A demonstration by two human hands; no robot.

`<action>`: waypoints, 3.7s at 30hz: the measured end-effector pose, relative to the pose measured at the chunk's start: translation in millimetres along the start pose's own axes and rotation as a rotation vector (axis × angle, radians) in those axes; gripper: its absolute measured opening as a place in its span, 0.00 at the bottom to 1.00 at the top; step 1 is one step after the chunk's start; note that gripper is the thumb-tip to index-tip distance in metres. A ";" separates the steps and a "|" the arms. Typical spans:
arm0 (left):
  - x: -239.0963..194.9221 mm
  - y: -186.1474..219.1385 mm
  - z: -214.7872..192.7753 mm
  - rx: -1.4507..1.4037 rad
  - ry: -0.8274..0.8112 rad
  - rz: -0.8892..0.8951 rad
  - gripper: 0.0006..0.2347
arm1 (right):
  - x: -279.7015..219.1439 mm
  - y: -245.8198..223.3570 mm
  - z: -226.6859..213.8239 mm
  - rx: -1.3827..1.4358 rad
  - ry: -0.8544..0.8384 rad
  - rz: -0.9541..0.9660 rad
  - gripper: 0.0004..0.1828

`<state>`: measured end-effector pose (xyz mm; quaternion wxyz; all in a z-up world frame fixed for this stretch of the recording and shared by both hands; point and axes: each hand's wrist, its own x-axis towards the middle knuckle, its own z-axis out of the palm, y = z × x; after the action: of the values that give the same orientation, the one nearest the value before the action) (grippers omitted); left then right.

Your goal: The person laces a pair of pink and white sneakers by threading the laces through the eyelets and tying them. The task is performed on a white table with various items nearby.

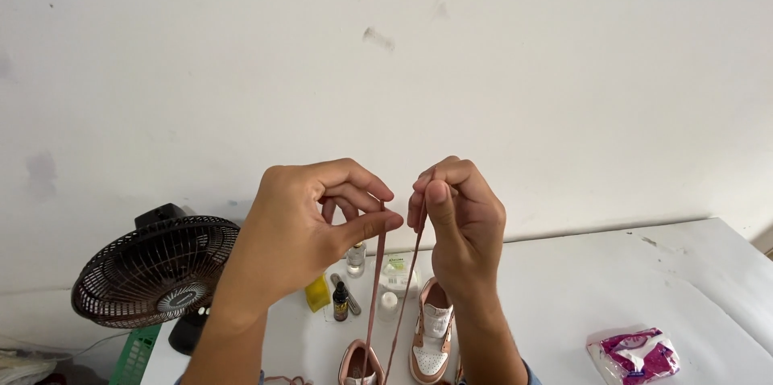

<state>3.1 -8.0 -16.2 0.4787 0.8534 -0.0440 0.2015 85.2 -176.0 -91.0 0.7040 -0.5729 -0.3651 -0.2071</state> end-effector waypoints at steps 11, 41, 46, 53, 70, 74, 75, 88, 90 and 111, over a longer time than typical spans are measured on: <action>2.4 -104.5 55.7 -0.088 -0.226 -0.239 0.06 | -57.1 58.1 -50.2 0.041 -0.447 0.243 0.12; -319.1 -384.1 238.7 -0.308 -0.216 -0.689 0.07 | -399.1 261.2 -68.7 -0.293 -0.929 1.053 0.15; -323.0 -397.1 229.0 0.075 -0.236 -0.612 0.07 | -423.4 258.8 -71.2 -0.522 -1.103 0.610 0.11; -354.0 -437.9 264.1 0.260 -0.309 -0.470 0.13 | -430.2 268.4 -61.2 -0.486 -0.991 0.513 0.10; -386.0 -452.7 308.2 0.244 -0.103 -0.449 0.13 | -441.2 274.8 -73.9 -0.372 -1.132 0.446 0.15; -376.2 -440.2 298.8 0.265 -0.103 -0.424 0.13 | -421.9 261.0 -75.5 -0.156 -0.978 0.790 0.23; -373.3 -437.2 293.8 0.223 -0.131 -0.412 0.13 | -415.7 258.5 -76.4 -0.077 -0.896 0.914 0.23; -334.8 -400.8 281.9 0.119 -0.095 -0.497 0.09 | -412.2 263.9 -93.7 -0.091 -0.633 0.962 0.10; -337.4 -402.0 283.9 0.105 -0.085 -0.532 0.10 | -413.1 274.0 -101.5 0.033 -0.354 1.125 0.14; -372.5 -434.2 320.5 0.378 -0.010 -0.378 0.16 | -376.9 291.0 -63.2 -0.473 -0.910 0.146 0.08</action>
<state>-124.7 -86.0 -654.6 0.3398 0.9217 0.1521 0.1087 65.2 -209.3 -569.8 0.3378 -0.7725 -0.5365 0.0355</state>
